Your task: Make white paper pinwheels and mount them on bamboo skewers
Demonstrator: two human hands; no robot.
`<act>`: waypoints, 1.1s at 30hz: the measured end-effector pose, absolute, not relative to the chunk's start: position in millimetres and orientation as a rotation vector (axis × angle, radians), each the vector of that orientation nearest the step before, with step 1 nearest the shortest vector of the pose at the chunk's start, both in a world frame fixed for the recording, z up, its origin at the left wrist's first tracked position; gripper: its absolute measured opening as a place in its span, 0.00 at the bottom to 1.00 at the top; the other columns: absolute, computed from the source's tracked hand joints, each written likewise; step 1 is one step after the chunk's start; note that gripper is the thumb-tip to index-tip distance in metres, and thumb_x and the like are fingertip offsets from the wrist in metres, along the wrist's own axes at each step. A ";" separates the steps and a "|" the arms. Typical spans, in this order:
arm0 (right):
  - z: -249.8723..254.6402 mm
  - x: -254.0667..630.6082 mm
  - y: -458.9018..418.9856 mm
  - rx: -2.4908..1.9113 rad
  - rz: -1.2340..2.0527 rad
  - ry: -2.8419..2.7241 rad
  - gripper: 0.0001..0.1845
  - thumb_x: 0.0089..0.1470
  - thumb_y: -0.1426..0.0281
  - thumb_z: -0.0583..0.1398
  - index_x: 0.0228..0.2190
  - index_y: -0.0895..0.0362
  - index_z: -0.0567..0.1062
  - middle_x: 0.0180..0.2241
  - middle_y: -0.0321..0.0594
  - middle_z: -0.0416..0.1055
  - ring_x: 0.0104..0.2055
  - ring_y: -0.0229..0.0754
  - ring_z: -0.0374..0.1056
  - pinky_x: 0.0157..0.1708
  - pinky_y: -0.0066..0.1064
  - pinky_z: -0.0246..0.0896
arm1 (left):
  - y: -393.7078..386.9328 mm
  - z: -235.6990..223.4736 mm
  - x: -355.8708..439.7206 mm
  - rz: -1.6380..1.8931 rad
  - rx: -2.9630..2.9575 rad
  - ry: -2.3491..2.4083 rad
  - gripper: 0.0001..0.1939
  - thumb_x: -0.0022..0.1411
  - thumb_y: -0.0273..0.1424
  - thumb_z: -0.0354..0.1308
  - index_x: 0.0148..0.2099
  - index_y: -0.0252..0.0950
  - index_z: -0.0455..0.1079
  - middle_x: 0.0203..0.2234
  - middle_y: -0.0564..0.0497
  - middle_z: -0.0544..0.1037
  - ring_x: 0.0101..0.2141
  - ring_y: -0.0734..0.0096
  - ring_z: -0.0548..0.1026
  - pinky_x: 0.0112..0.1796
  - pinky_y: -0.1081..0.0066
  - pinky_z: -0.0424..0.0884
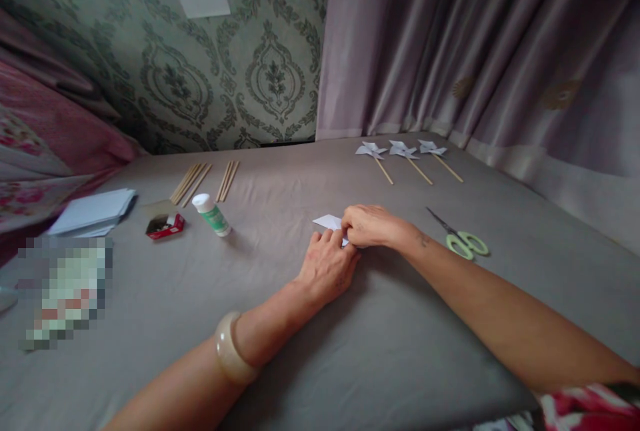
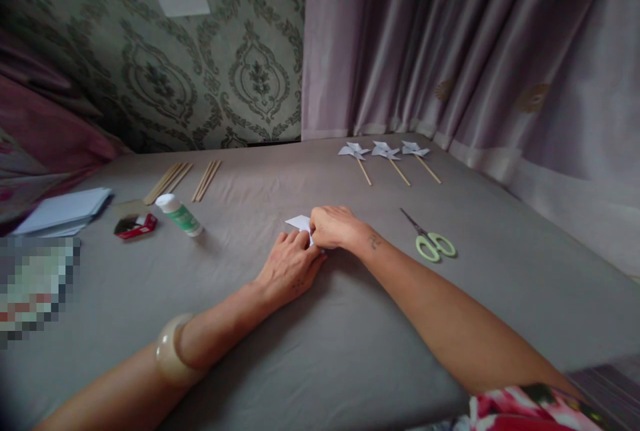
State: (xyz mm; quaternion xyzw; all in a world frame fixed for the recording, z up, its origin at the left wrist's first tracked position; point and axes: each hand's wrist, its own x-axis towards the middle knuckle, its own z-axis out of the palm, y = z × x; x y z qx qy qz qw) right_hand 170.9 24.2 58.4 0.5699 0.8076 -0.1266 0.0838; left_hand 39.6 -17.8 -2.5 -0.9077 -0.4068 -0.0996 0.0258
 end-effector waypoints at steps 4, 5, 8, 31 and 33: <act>61.2 172.6 27.7 1.703 -0.441 2.363 0.16 0.38 0.77 0.57 0.29 0.56 0.81 0.31 0.47 0.79 0.34 0.46 0.72 0.26 0.29 0.54 | -13.5 -2.8 38.4 -0.252 -2.819 -1.162 0.15 0.67 0.30 0.45 0.49 0.39 0.70 0.39 0.44 0.72 0.41 0.59 0.69 0.40 0.61 0.62; 60.8 173.1 28.3 1.719 -0.465 2.360 0.16 0.36 0.78 0.58 0.29 0.56 0.81 0.30 0.47 0.78 0.33 0.45 0.72 0.26 0.28 0.54 | -12.3 -3.3 38.1 -0.250 -2.818 -1.144 0.15 0.67 0.29 0.45 0.51 0.40 0.70 0.40 0.44 0.72 0.41 0.60 0.69 0.41 0.61 0.62; 56.1 175.8 29.8 1.784 -0.570 2.384 0.17 0.36 0.78 0.58 0.29 0.57 0.82 0.28 0.46 0.78 0.31 0.44 0.71 0.25 0.28 0.53 | -8.7 -5.0 37.1 -0.262 -2.811 -1.107 0.16 0.67 0.28 0.46 0.52 0.43 0.69 0.39 0.46 0.72 0.42 0.61 0.68 0.43 0.61 0.61; -9.9 222.3 26.3 2.159 -0.254 2.876 0.23 0.51 0.81 0.53 0.48 0.61 0.74 0.50 0.47 0.72 0.51 0.45 0.62 0.54 0.36 0.53 | 11.7 -6.4 19.8 -0.453 -2.846 -1.079 0.15 0.65 0.24 0.47 0.43 0.40 0.74 0.40 0.47 0.76 0.41 0.65 0.70 0.46 0.59 0.57; -8.8 221.4 23.1 2.146 -0.263 2.828 0.22 0.52 0.80 0.53 0.47 0.61 0.75 0.49 0.47 0.72 0.50 0.45 0.62 0.52 0.35 0.54 | 13.1 -6.1 18.0 -0.457 -2.846 -1.086 0.15 0.65 0.24 0.47 0.43 0.40 0.75 0.41 0.47 0.76 0.42 0.64 0.70 0.46 0.58 0.57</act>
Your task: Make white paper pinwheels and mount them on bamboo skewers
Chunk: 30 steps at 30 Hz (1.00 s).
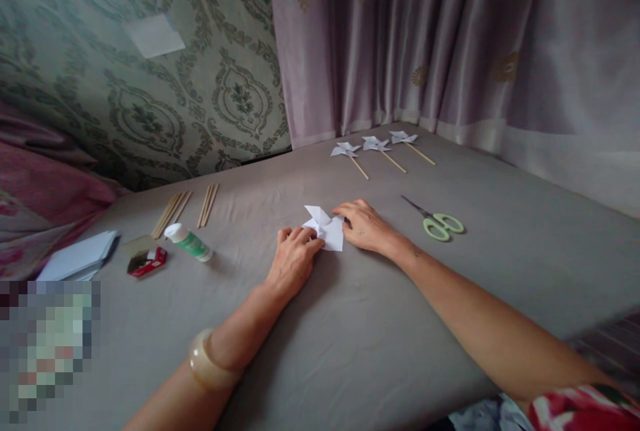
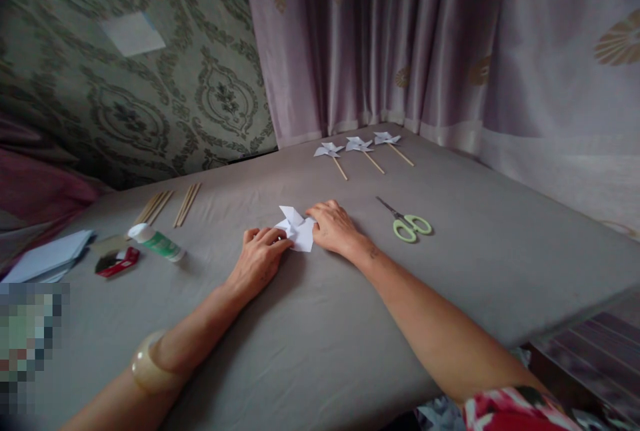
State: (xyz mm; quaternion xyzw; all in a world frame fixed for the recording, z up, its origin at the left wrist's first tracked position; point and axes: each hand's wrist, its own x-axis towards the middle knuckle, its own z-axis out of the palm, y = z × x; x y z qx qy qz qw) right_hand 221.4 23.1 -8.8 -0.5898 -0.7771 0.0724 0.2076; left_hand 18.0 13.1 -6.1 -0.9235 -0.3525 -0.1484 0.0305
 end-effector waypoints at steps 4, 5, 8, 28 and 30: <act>-3.9 218.3 14.5 -1.741 0.185 -2.177 0.19 0.55 0.76 0.53 0.46 0.60 0.75 0.47 0.47 0.72 0.49 0.46 0.63 0.52 0.34 0.54 | 15.0 -6.2 16.3 -0.461 -2.842 -1.081 0.15 0.65 0.24 0.47 0.43 0.40 0.75 0.43 0.47 0.76 0.42 0.64 0.70 0.46 0.58 0.56; -2.3 217.3 12.1 -1.766 0.175 -2.173 0.19 0.55 0.76 0.53 0.46 0.60 0.75 0.47 0.47 0.72 0.49 0.46 0.63 0.51 0.33 0.54 | 15.5 -6.5 16.2 -0.464 -2.840 -1.080 0.15 0.65 0.24 0.47 0.43 0.41 0.75 0.43 0.47 0.77 0.42 0.64 0.70 0.46 0.58 0.56; 1.4 213.9 6.2 -1.807 0.161 -2.172 0.18 0.56 0.75 0.52 0.46 0.60 0.75 0.46 0.47 0.72 0.49 0.46 0.63 0.51 0.33 0.54 | 16.6 -7.9 16.0 -0.461 -2.841 -1.084 0.15 0.66 0.25 0.46 0.43 0.40 0.74 0.43 0.47 0.77 0.42 0.64 0.70 0.46 0.58 0.56; -1.0 183.7 12.0 -1.834 0.265 -1.974 0.16 0.59 0.69 0.51 0.34 0.58 0.79 0.37 0.47 0.77 0.40 0.42 0.70 0.40 0.29 0.58 | 16.3 -10.3 15.7 -0.477 -2.863 -1.100 0.14 0.66 0.26 0.47 0.45 0.40 0.74 0.43 0.47 0.77 0.42 0.64 0.71 0.46 0.59 0.56; 1.0 180.3 14.3 -1.887 0.346 -1.924 0.17 0.59 0.67 0.52 0.35 0.58 0.80 0.37 0.48 0.78 0.39 0.43 0.71 0.37 0.29 0.58 | 15.9 -9.6 15.8 -0.478 -2.868 -1.100 0.15 0.66 0.25 0.47 0.45 0.41 0.74 0.43 0.47 0.76 0.41 0.64 0.71 0.46 0.58 0.56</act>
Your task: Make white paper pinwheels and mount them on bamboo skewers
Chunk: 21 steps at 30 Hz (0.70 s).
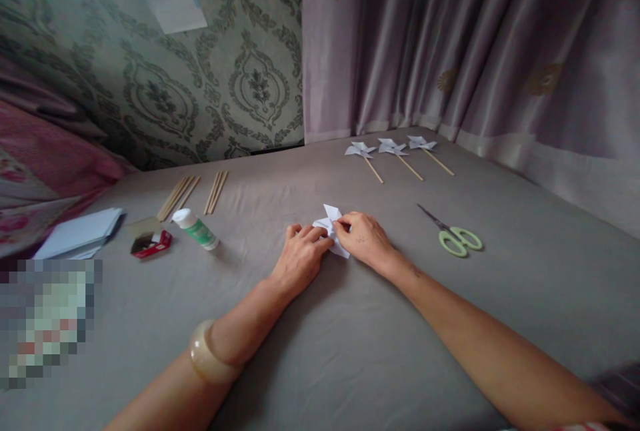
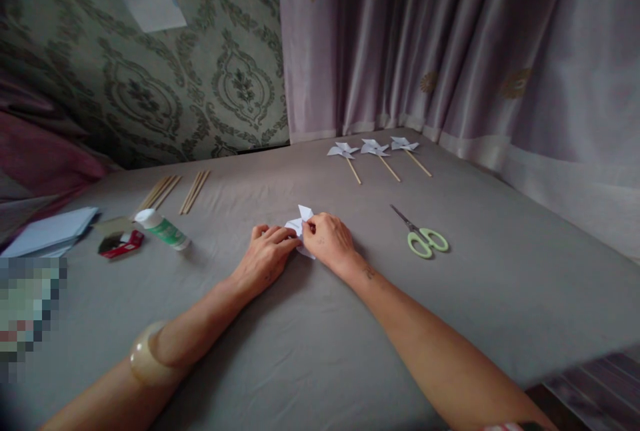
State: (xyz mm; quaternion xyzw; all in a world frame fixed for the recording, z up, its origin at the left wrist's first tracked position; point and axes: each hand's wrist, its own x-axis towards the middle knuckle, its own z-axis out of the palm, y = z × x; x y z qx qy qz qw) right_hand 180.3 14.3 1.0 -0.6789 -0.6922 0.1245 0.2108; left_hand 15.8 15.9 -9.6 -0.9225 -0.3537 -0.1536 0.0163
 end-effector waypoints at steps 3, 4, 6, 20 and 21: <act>2.7 176.8 17.5 -1.940 0.444 -1.885 0.18 0.58 0.64 0.52 0.34 0.57 0.81 0.36 0.49 0.79 0.38 0.44 0.73 0.34 0.29 0.59 | 15.9 -9.0 15.9 -0.488 -2.880 -1.103 0.15 0.66 0.24 0.47 0.44 0.41 0.74 0.43 0.47 0.76 0.42 0.64 0.70 0.46 0.59 0.56; 2.6 176.1 18.6 -1.955 0.464 -1.872 0.18 0.58 0.64 0.53 0.33 0.57 0.81 0.36 0.49 0.79 0.38 0.45 0.73 0.33 0.29 0.59 | 16.0 -9.0 16.0 -0.487 -2.885 -1.104 0.15 0.66 0.24 0.46 0.44 0.41 0.74 0.43 0.47 0.76 0.42 0.64 0.70 0.46 0.59 0.56; 1.3 175.3 21.0 -1.978 0.507 -1.834 0.16 0.55 0.63 0.55 0.33 0.56 0.81 0.36 0.49 0.79 0.39 0.46 0.74 0.33 0.29 0.59 | 16.0 -8.8 16.3 -0.478 -2.893 -1.111 0.15 0.66 0.24 0.46 0.44 0.40 0.73 0.42 0.48 0.77 0.42 0.64 0.70 0.46 0.59 0.56; 0.8 182.2 31.2 -1.882 0.822 -1.743 0.12 0.52 0.68 0.58 0.30 0.61 0.80 0.28 0.42 0.77 0.32 0.39 0.71 0.27 0.24 0.57 | 24.0 -7.7 15.2 -0.752 -2.790 -1.426 0.19 0.58 0.21 0.48 0.48 0.39 0.71 0.43 0.47 0.76 0.45 0.63 0.71 0.44 0.62 0.61; 2.6 184.2 30.1 -1.831 0.873 -1.798 0.11 0.51 0.69 0.57 0.29 0.61 0.79 0.27 0.41 0.76 0.30 0.38 0.70 0.26 0.24 0.56 | 25.1 -7.6 14.5 -0.798 -2.761 -1.450 0.18 0.58 0.21 0.49 0.47 0.39 0.72 0.43 0.47 0.76 0.44 0.63 0.72 0.44 0.62 0.61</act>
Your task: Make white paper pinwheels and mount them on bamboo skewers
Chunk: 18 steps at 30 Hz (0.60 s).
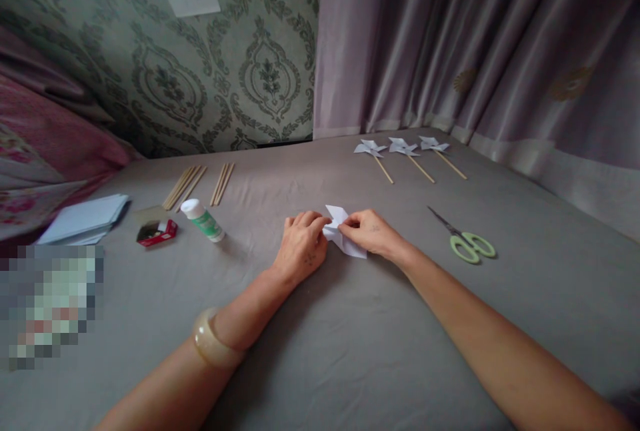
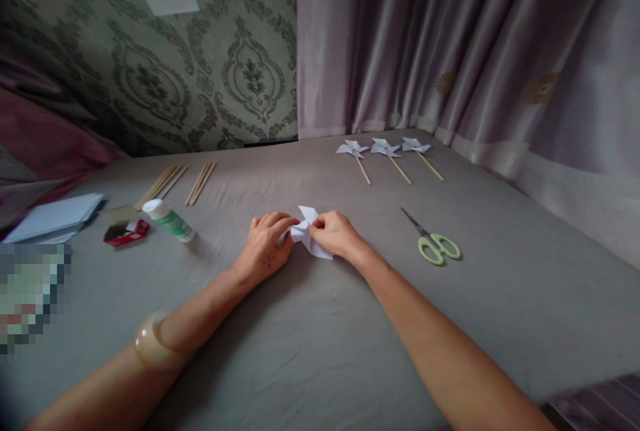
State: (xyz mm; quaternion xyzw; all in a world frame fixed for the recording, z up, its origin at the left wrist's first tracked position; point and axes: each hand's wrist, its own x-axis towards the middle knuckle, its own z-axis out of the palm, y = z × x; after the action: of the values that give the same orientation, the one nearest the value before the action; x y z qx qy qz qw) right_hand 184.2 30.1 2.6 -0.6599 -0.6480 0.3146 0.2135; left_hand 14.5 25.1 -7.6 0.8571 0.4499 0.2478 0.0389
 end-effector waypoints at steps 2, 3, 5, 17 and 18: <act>6.9 189.8 26.9 -1.679 1.007 -1.979 0.11 0.51 0.71 0.56 0.27 0.62 0.78 0.24 0.38 0.73 0.27 0.36 0.66 0.24 0.24 0.53 | 26.0 -7.5 13.8 0.847 2.614 1.391 0.17 0.57 0.21 0.49 0.45 0.38 0.73 0.41 0.48 0.77 0.42 0.64 0.72 0.43 0.63 0.61; 9.4 193.1 25.0 -1.593 1.067 -2.090 0.11 0.50 0.71 0.56 0.26 0.62 0.77 0.23 0.36 0.71 0.25 0.35 0.64 0.23 0.24 0.52 | 25.8 -7.4 13.8 0.883 2.621 1.381 0.16 0.58 0.21 0.49 0.43 0.38 0.74 0.40 0.48 0.77 0.41 0.65 0.72 0.43 0.64 0.61; 14.9 199.8 20.7 -1.458 1.114 -2.294 0.11 0.50 0.72 0.55 0.25 0.61 0.76 0.21 0.34 0.68 0.24 0.34 0.61 0.23 0.24 0.50 | 24.4 -7.1 14.5 0.922 2.644 1.347 0.14 0.58 0.22 0.50 0.41 0.38 0.74 0.38 0.48 0.77 0.40 0.65 0.71 0.42 0.64 0.61; 28.8 205.2 0.9 -1.611 0.684 -2.531 0.10 0.52 0.69 0.55 0.28 0.58 0.76 0.27 0.39 0.74 0.28 0.37 0.64 0.26 0.27 0.49 | 17.6 -6.1 17.8 0.590 2.770 0.987 0.11 0.63 0.28 0.51 0.40 0.40 0.76 0.41 0.51 0.78 0.43 0.68 0.71 0.45 0.62 0.56; 29.2 204.8 0.0 -1.627 0.670 -2.531 0.10 0.52 0.69 0.55 0.27 0.58 0.76 0.27 0.39 0.74 0.28 0.37 0.65 0.26 0.27 0.49 | 17.6 -6.1 17.7 0.594 2.767 0.986 0.11 0.63 0.28 0.52 0.40 0.40 0.76 0.41 0.51 0.79 0.42 0.68 0.72 0.45 0.62 0.56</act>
State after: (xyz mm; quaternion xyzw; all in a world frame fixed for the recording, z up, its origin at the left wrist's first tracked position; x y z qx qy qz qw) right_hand 204.8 0.0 29.2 -0.5277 -0.8207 0.2172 0.0293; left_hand 17.7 17.6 -6.1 0.9209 0.3282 0.1976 0.0721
